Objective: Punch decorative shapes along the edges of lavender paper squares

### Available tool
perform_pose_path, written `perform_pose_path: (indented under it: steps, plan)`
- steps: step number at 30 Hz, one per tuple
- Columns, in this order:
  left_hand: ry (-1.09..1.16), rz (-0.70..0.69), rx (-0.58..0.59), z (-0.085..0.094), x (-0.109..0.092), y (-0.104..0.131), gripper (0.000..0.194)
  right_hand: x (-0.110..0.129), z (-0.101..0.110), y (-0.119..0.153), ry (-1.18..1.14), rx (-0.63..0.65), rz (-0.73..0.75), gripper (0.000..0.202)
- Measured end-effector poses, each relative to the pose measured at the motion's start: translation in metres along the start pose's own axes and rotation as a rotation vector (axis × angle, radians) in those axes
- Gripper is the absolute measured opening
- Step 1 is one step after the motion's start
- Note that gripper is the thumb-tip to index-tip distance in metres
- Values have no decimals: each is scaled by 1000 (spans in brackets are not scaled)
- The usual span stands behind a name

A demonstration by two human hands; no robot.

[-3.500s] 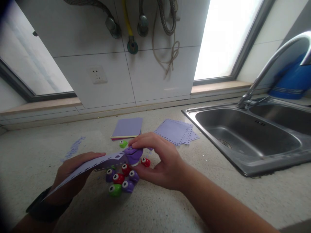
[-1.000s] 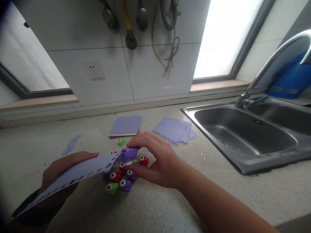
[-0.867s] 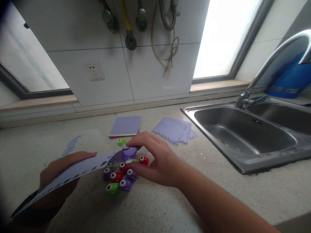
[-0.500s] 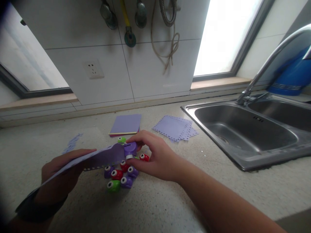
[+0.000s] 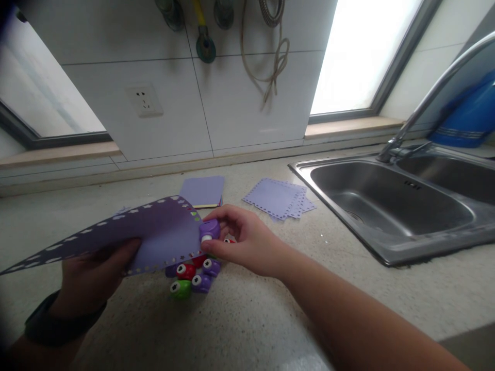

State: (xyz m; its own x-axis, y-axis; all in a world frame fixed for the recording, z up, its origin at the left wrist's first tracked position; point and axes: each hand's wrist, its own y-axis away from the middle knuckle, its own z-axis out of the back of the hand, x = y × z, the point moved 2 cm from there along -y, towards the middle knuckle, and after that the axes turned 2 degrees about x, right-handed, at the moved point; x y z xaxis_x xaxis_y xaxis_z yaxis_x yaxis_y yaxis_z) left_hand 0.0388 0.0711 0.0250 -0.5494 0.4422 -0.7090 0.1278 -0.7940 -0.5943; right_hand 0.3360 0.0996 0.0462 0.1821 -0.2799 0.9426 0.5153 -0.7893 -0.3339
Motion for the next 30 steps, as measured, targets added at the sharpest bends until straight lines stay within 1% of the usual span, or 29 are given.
perform_pose_path:
  steps: [3,5,8,10,13,18,24,30]
  plan:
    - [43,74,-26,-3,-4,2,12,-2,0,0,-53,1,7,37]
    - [25,75,-48,-2,-7,2,11,-3,0,0,-92,-2,8,38]
    - [-46,41,-76,0,-8,0,6,-2,0,-1,-177,-1,-40,38]
    - [-82,11,-45,2,-8,-2,5,-1,0,-1,-242,-4,-78,36]
    - [-81,-16,13,3,-5,-3,9,-2,0,-2,-307,-14,-119,33]
    - [-114,-68,89,4,-1,-3,4,-8,-1,-2,-398,-58,-184,36]
    - [-127,-32,111,5,-3,-3,8,-9,-4,-2,-438,-140,-223,38]
    - [-62,-3,164,2,-11,-7,7,-13,-4,-2,-409,-128,-250,36]
